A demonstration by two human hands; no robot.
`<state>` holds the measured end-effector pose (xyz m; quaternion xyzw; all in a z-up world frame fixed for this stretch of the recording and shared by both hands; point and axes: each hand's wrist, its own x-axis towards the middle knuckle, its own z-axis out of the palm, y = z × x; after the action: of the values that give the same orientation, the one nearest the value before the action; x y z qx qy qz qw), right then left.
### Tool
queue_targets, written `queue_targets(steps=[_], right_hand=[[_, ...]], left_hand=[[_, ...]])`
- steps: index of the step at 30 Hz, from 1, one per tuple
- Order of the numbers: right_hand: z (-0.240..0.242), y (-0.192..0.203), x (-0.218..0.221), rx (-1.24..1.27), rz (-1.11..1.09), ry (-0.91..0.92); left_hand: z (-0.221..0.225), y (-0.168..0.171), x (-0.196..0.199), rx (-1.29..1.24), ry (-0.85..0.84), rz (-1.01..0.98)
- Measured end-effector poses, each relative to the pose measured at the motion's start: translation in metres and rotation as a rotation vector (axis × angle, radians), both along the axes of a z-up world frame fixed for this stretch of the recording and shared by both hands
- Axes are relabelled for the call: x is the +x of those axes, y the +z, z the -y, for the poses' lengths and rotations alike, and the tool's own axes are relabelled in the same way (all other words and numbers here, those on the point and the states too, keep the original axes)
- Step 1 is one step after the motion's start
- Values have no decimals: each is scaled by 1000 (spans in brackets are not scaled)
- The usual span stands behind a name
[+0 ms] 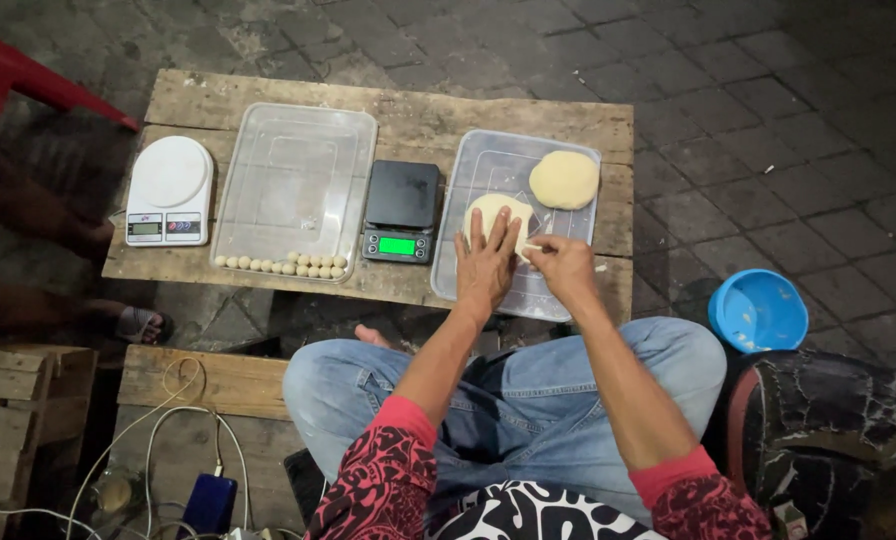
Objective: Portioning dough by weight using a digital scale and rolling it into small uniform balls by hand.
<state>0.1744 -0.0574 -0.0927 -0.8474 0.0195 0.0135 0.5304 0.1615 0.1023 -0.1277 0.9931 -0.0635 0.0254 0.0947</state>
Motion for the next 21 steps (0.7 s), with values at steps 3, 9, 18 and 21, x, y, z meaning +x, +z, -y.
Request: queue_targets(steps=[3, 9, 18, 21], right_hand=[[6, 2, -15, -6, 23, -21], [19, 19, -35, 464, -52, -73], [30, 15, -45, 1040, -126, -240], [27, 24, -50, 1092, -37, -239]], left_hand=[[0, 3, -2, 18, -7, -56], [-4, -1, 1, -31, -16, -9], [-20, 6, -5, -252, -48, -25], [-17, 16, -16, -295, -81, 19]])
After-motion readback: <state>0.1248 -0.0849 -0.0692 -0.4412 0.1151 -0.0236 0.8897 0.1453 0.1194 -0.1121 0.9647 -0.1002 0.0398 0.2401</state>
